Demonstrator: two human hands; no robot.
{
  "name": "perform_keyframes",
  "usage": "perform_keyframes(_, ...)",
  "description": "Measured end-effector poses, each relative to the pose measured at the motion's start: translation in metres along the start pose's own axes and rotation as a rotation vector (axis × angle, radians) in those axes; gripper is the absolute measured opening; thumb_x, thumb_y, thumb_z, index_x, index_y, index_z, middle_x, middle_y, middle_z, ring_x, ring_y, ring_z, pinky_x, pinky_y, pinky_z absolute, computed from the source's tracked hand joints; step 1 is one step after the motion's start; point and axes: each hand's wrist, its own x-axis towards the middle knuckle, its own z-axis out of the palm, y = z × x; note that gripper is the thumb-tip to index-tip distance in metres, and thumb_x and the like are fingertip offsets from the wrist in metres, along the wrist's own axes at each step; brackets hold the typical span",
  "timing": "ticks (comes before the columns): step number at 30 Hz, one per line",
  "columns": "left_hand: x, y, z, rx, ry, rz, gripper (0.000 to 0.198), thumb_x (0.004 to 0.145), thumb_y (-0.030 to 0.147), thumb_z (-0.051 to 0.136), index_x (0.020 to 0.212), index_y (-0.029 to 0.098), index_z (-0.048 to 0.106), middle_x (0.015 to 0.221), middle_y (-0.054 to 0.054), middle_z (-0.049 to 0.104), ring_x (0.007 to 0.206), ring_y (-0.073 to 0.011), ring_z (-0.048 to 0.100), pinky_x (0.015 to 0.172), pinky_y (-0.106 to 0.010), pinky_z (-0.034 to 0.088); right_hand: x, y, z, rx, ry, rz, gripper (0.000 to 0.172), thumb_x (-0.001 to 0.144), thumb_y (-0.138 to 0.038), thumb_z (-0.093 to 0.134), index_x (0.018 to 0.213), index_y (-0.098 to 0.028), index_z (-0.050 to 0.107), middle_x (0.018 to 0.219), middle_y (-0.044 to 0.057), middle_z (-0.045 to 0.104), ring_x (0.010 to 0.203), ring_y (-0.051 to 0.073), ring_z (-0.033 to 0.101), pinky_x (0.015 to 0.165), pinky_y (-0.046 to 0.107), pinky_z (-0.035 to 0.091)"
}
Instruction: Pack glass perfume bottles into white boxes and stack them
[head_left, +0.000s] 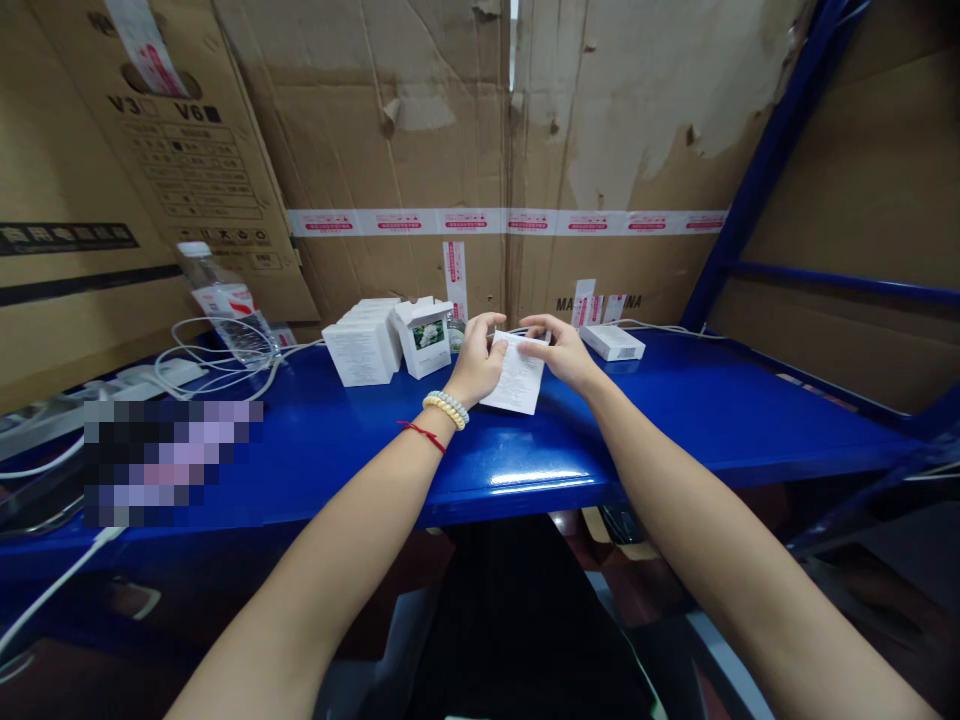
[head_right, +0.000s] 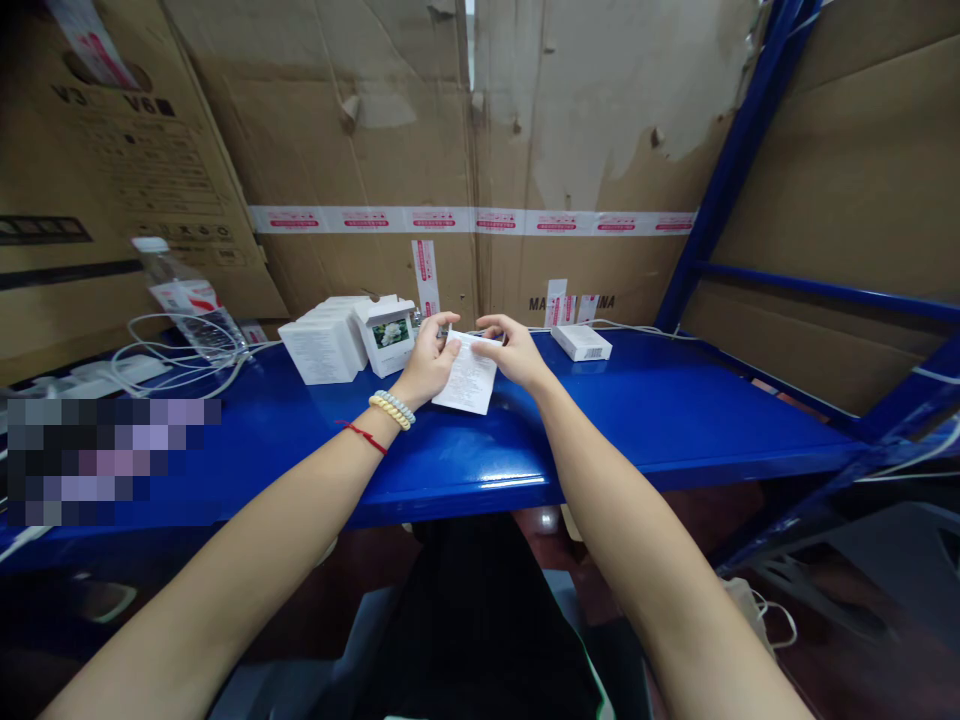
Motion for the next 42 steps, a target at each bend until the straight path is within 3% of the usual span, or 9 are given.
perform_keyframes(8,0.005,-0.004,-0.010,-0.231,-0.070,-0.113,0.061,0.071,0.007,0.058,0.127,0.025,0.040,0.124,-0.009,0.053,0.105,-0.0190,0.058,0.093,-0.040,0.049,-0.002,-0.001,0.000,-0.015,0.123,-0.117,0.052,0.052,-0.046,0.080,0.090,-0.022,0.053,0.084,-0.001,0.054,0.068,0.012,0.050,0.064,0.028,0.044)
perform_keyframes(13,0.011,-0.004,-0.018,-0.451,-0.022,-0.209,0.034,0.072,0.020,0.058,0.105,0.019,0.048,0.105,-0.007,0.062,0.098,-0.0179,0.061,0.091,-0.036,0.049,-0.005,-0.001,0.003,0.015,0.128,-0.156,0.056,0.052,-0.044,0.081,0.093,-0.024,0.050,0.088,0.001,0.056,0.077,0.015,0.055,0.070,0.030,0.047)
perform_keyframes(16,0.012,0.000,-0.018,-0.494,0.058,-0.268,0.020,0.080,0.027,0.050,0.099,0.019,0.050,0.102,-0.007,0.063,0.094,-0.0156,0.062,0.089,-0.034,0.049,-0.002,-0.001,0.002,0.041,0.188,-0.159,0.042,0.059,-0.042,0.073,0.089,-0.023,0.050,0.086,0.001,0.058,0.083,0.016,0.057,0.077,0.031,0.047)
perform_keyframes(22,0.014,0.002,-0.016,-0.311,0.125,-0.317,0.014,0.078,0.024,0.053,0.092,0.019,0.051,0.100,-0.005,0.059,0.092,-0.0157,0.058,0.076,-0.029,0.050,0.008,0.002,-0.007,0.052,0.404,0.176,0.018,0.066,-0.038,0.055,0.071,-0.021,0.051,0.073,0.002,0.057,0.072,0.016,0.054,0.061,0.028,0.044)
perform_keyframes(25,0.014,0.002,-0.015,-0.273,0.149,-0.360,0.016,0.077,0.025,0.057,0.091,0.019,0.050,0.099,-0.005,0.058,0.091,-0.0162,0.058,0.072,-0.028,0.049,0.006,0.001,-0.006,0.064,0.260,0.342,0.017,0.063,-0.035,0.058,0.069,-0.021,0.052,0.069,0.002,0.058,0.063,0.016,0.053,0.054,0.028,0.041)
perform_keyframes(28,0.013,0.004,-0.014,-0.318,0.083,-0.436,0.022,0.076,0.028,0.061,0.093,0.019,0.050,0.092,-0.004,0.061,0.086,-0.0172,0.060,0.072,-0.030,0.049,0.003,0.000,-0.001,0.089,0.105,0.350,0.018,0.066,-0.037,0.059,0.068,-0.019,0.057,0.069,0.004,0.060,0.065,0.017,0.054,0.057,0.030,0.043)
perform_keyframes(32,0.010,0.007,-0.012,-0.365,-0.037,-0.478,0.017,0.076,0.028,0.059,0.088,0.017,0.056,0.081,-0.004,0.063,0.076,-0.0165,0.060,0.069,-0.030,0.048,0.003,-0.002,0.002,0.150,0.115,0.327,0.020,0.061,-0.035,0.064,0.072,-0.019,0.057,0.072,0.003,0.062,0.069,0.018,0.057,0.060,0.030,0.045)
perform_keyframes(37,0.011,0.011,-0.013,-0.433,0.008,-0.356,0.021,0.067,0.013,0.059,0.087,0.016,0.061,0.078,-0.001,0.066,0.075,-0.0145,0.061,0.070,-0.028,0.048,0.001,-0.002,0.001,0.287,0.123,0.136,0.041,0.053,-0.036,0.075,0.087,-0.022,0.056,0.076,-0.001,0.063,0.070,0.015,0.057,0.067,0.030,0.045)
perform_keyframes(42,0.012,0.012,-0.013,-0.366,0.109,-0.199,0.014,0.062,0.011,0.063,0.075,0.016,0.062,0.073,0.000,0.063,0.074,-0.0129,0.058,0.074,-0.028,0.048,-0.003,-0.006,-0.001,0.263,0.058,-0.035,0.037,0.058,-0.041,0.076,0.085,-0.023,0.059,0.085,0.000,0.064,0.079,0.015,0.059,0.075,0.031,0.046)
